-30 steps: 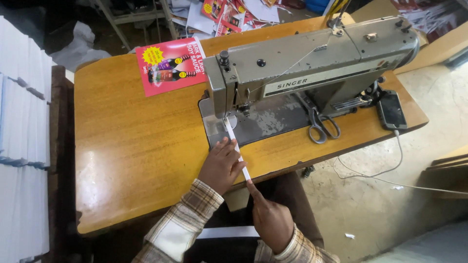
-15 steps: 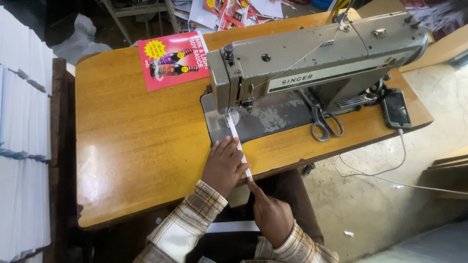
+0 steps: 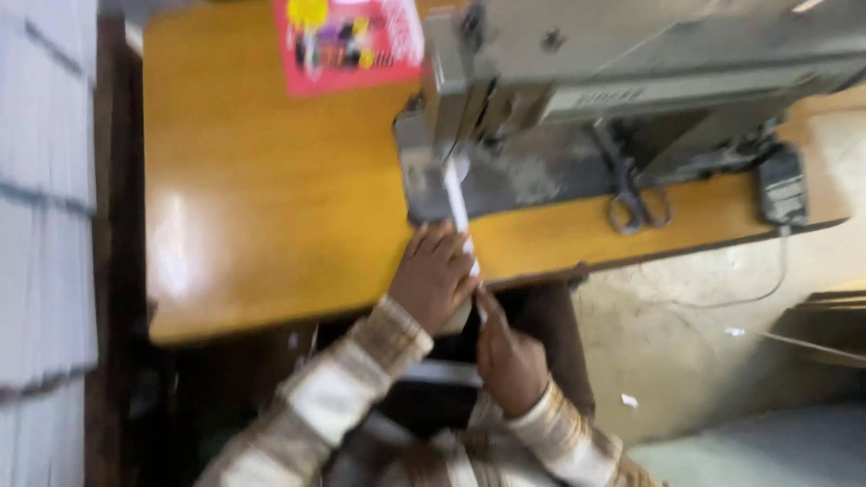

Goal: The person sews a white strip onto the edge of printed sachets using a Singer sewing machine. They place each sachet under the needle, guide it through, and cut the strip with scissors. The person repeats this process for multiple sachets.

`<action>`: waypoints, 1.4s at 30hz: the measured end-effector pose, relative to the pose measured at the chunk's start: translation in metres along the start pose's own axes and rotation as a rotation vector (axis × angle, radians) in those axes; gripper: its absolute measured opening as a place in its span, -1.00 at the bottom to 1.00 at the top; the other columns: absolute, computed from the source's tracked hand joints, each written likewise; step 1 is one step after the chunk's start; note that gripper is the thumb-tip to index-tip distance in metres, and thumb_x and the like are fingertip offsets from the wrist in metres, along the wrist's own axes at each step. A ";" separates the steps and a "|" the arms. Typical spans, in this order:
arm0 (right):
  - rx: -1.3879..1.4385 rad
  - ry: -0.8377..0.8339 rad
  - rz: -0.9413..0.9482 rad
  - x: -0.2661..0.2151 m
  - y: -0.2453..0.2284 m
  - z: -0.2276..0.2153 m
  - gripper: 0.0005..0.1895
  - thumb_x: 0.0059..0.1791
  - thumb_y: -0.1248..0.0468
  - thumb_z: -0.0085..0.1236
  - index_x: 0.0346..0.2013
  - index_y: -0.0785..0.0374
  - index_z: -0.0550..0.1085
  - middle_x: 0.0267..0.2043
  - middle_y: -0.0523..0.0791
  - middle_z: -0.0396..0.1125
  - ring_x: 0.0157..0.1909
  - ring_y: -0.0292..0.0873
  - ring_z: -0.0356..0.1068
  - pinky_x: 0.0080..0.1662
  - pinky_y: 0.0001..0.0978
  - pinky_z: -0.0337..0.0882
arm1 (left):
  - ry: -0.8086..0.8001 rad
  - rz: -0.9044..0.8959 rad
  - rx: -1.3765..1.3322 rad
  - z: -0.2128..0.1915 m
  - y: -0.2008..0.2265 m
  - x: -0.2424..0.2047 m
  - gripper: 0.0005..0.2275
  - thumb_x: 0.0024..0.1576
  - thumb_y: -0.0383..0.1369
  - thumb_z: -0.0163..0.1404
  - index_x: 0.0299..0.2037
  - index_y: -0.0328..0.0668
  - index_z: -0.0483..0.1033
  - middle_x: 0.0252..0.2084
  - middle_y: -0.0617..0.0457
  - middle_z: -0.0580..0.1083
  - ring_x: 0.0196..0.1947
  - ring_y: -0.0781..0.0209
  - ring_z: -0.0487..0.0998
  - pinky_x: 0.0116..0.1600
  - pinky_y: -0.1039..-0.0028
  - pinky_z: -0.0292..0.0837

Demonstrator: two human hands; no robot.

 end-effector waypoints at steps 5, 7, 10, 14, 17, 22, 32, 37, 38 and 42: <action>-0.013 0.000 0.017 0.016 -0.021 -0.028 -0.41 0.06 0.27 0.01 0.42 0.00 0.46 -0.61 -0.02 0.46 -0.50 0.11 0.54 -0.40 -0.02 0.50 | 0.078 -0.104 -0.014 0.011 -0.007 -0.003 -0.62 0.19 0.05 0.14 -0.11 -0.10 0.54 0.18 0.00 0.50 0.37 -0.13 0.41 0.49 -0.10 0.16; -0.011 0.001 0.025 0.015 -0.018 -0.026 -0.44 0.06 0.29 0.03 0.39 0.01 0.50 -0.60 0.00 0.46 -0.49 0.14 0.53 -0.39 -0.01 0.50 | 0.096 -0.114 -0.012 0.009 -0.011 0.001 -0.57 0.17 0.09 0.14 -0.08 -0.12 0.50 0.16 -0.01 0.49 0.35 -0.12 0.42 0.48 -0.09 0.18; -0.004 0.000 0.041 0.016 -0.020 -0.030 -0.45 0.06 0.31 0.03 0.37 -0.01 0.53 -0.57 0.01 0.47 -0.46 0.13 0.54 -0.38 -0.01 0.50 | 0.069 -0.129 -0.020 0.001 -0.018 0.004 -0.45 0.19 0.22 0.01 0.09 -0.08 0.44 0.20 0.02 0.45 0.31 -0.08 0.47 0.41 -0.01 0.28; -0.022 -0.024 0.052 0.012 -0.018 -0.027 -0.40 0.09 0.32 -0.02 0.45 -0.04 0.47 -0.54 -0.02 0.50 -0.45 0.11 0.55 -0.40 0.00 0.49 | 0.063 -0.117 -0.049 -0.010 -0.027 0.011 -0.31 0.13 0.35 0.03 0.14 -0.12 0.47 0.39 -0.08 0.40 0.38 -0.17 0.43 0.32 0.02 0.38; 0.039 -0.033 0.047 0.014 -0.020 -0.027 -0.38 0.08 0.35 -0.06 0.47 0.02 0.45 -0.58 -0.01 0.48 -0.50 0.12 0.53 -0.42 -0.02 0.48 | 0.040 -0.114 -0.014 -0.005 -0.032 0.013 -0.30 0.13 0.38 0.00 0.14 -0.08 0.47 0.39 -0.06 0.41 0.42 -0.20 0.41 0.30 0.03 0.41; 0.037 -0.039 0.079 0.017 -0.020 -0.034 -0.38 0.08 0.35 -0.02 0.47 -0.03 0.45 -0.60 -0.01 0.48 -0.49 0.11 0.53 -0.42 -0.02 0.47 | 0.014 -0.091 0.032 -0.001 -0.029 0.014 -0.33 0.18 0.34 -0.01 0.14 -0.10 0.44 0.36 -0.09 0.41 0.42 -0.24 0.41 0.27 0.04 0.42; 0.034 -0.107 0.088 0.018 -0.017 -0.029 -0.45 0.10 0.30 0.02 0.41 -0.02 0.50 -0.56 0.00 0.49 -0.45 0.14 0.54 -0.39 0.03 0.49 | -0.062 -0.050 0.013 0.009 -0.013 0.008 -0.44 0.21 0.25 0.05 0.06 -0.09 0.51 0.33 -0.13 0.42 0.43 -0.26 0.39 0.41 -0.09 0.26; 0.047 -0.095 0.088 0.026 -0.023 -0.032 -0.42 0.10 0.32 0.00 0.44 -0.01 0.47 -0.67 -0.01 0.41 -0.50 0.13 0.51 -0.41 -0.03 0.48 | -0.098 -0.077 -0.013 0.008 -0.022 0.013 -0.45 0.19 0.25 0.08 0.06 -0.05 0.53 0.33 -0.09 0.42 0.44 -0.23 0.37 0.46 -0.12 0.20; 0.048 -0.091 0.073 0.028 -0.024 -0.033 -0.42 0.09 0.32 0.00 0.44 0.00 0.47 -0.67 0.00 0.41 -0.50 0.14 0.51 -0.41 -0.01 0.47 | -0.103 -0.078 -0.012 0.006 -0.024 0.014 -0.45 0.20 0.26 0.08 0.06 -0.04 0.53 0.32 -0.10 0.43 0.44 -0.24 0.37 0.46 -0.12 0.20; 0.064 -0.072 0.067 0.037 -0.025 -0.034 -0.44 0.10 0.30 -0.01 0.43 0.05 0.48 -0.66 -0.01 0.40 -0.49 0.14 0.52 -0.40 0.00 0.46 | -0.120 -0.071 0.016 0.006 -0.032 0.021 -0.46 0.21 0.26 0.06 0.06 -0.02 0.55 0.33 -0.08 0.43 0.47 -0.22 0.34 0.49 -0.12 0.15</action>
Point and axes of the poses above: each hand's wrist, its own x-axis towards the middle knuckle, its own z-axis out of the palm, y = z × x, the point moved 10 cm from there along x, towards the middle knuckle
